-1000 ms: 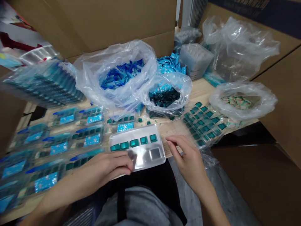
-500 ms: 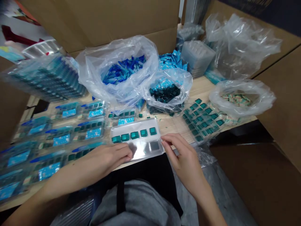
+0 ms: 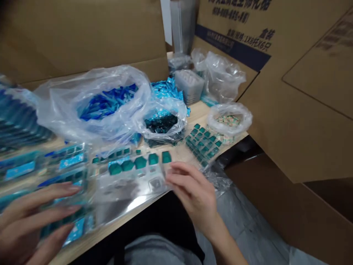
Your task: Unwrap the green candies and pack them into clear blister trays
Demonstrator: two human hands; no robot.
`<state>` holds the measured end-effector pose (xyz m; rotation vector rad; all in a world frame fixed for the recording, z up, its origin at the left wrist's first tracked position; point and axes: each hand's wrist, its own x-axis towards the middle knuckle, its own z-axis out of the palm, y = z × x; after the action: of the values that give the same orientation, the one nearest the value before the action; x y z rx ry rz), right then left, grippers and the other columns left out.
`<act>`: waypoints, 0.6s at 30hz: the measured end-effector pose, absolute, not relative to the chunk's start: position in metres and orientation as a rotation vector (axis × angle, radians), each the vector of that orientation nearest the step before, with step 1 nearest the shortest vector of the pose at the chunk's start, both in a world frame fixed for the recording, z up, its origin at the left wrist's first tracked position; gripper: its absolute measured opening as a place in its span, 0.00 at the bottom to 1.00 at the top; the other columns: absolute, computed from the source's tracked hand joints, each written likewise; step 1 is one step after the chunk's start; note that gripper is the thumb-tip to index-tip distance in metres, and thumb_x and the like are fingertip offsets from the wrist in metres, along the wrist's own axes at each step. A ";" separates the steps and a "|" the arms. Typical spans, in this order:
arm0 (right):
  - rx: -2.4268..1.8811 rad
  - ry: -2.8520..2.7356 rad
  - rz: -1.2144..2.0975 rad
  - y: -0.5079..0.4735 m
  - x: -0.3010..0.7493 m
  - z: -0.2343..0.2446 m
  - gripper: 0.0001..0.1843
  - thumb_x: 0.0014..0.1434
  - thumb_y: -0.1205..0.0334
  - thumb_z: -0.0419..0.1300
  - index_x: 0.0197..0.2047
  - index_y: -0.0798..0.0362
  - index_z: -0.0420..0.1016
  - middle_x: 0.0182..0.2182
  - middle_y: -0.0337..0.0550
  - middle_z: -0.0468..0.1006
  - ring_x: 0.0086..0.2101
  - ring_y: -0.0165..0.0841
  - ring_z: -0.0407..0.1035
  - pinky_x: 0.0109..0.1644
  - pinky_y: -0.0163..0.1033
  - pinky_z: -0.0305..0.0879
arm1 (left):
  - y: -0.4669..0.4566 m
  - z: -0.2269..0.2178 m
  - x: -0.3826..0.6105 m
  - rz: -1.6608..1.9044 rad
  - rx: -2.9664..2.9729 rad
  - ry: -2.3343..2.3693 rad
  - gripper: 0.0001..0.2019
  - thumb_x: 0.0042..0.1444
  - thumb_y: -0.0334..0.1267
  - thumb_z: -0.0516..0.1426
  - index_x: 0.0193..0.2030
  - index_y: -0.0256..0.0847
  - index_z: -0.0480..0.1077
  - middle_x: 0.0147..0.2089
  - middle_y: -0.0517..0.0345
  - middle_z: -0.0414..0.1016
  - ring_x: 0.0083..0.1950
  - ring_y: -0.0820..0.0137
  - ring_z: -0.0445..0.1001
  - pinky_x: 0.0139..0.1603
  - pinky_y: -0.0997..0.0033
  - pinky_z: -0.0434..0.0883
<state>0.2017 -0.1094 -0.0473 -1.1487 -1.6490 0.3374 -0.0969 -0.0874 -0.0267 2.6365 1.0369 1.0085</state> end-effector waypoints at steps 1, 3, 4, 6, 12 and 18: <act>-1.211 -1.579 0.250 -0.109 0.211 -0.048 0.12 0.60 0.75 0.63 0.43 0.48 0.79 0.47 0.42 0.80 0.43 0.29 0.76 0.47 0.33 0.73 | -0.083 -0.031 -0.103 1.030 2.672 1.004 0.11 0.59 0.30 0.55 0.46 0.49 0.71 0.52 0.60 0.71 0.52 0.65 0.71 0.52 0.66 0.67; -1.337 -1.414 0.042 -0.104 0.235 -0.054 0.12 0.59 0.74 0.65 0.42 0.47 0.80 0.45 0.41 0.81 0.44 0.32 0.76 0.48 0.37 0.73 | -0.078 -0.037 -0.109 1.032 2.709 1.049 0.09 0.60 0.33 0.55 0.45 0.49 0.72 0.51 0.60 0.72 0.49 0.66 0.72 0.45 0.68 0.69; -1.398 -1.333 -0.074 -0.098 0.248 -0.060 0.10 0.58 0.71 0.65 0.40 0.47 0.81 0.43 0.41 0.82 0.44 0.34 0.76 0.48 0.40 0.72 | -0.077 -0.039 -0.109 1.026 2.696 1.106 0.08 0.61 0.33 0.54 0.45 0.48 0.72 0.51 0.59 0.72 0.48 0.67 0.72 0.44 0.69 0.70; -1.530 -1.229 -0.235 -0.084 0.271 -0.073 0.03 0.60 0.65 0.65 0.38 0.48 0.81 0.40 0.44 0.82 0.42 0.37 0.76 0.43 0.43 0.73 | -0.080 -0.040 -0.103 0.988 2.616 1.231 0.08 0.63 0.34 0.53 0.45 0.47 0.71 0.52 0.58 0.71 0.49 0.68 0.73 0.42 0.71 0.71; -1.710 -1.374 -0.197 -0.057 0.305 -0.100 0.14 0.61 0.50 0.62 0.35 0.51 0.83 0.36 0.49 0.83 0.39 0.44 0.76 0.45 0.52 0.70 | -0.089 -0.044 -0.089 0.854 2.442 1.342 0.08 0.65 0.35 0.52 0.47 0.47 0.70 0.53 0.55 0.70 0.52 0.68 0.73 0.38 0.78 0.75; -1.776 -1.433 -0.231 -0.055 0.304 -0.074 0.20 0.62 0.46 0.58 0.44 0.54 0.81 0.45 0.56 0.80 0.47 0.50 0.72 0.53 0.60 0.63 | -0.081 -0.050 -0.106 0.812 2.541 1.320 0.09 0.64 0.32 0.52 0.47 0.45 0.71 0.51 0.54 0.73 0.50 0.66 0.77 0.47 0.72 0.77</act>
<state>0.3041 -0.0548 -0.0740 -1.7758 -1.4330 -0.2312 -0.1060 -0.0810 -0.0502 2.5409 1.3204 0.8123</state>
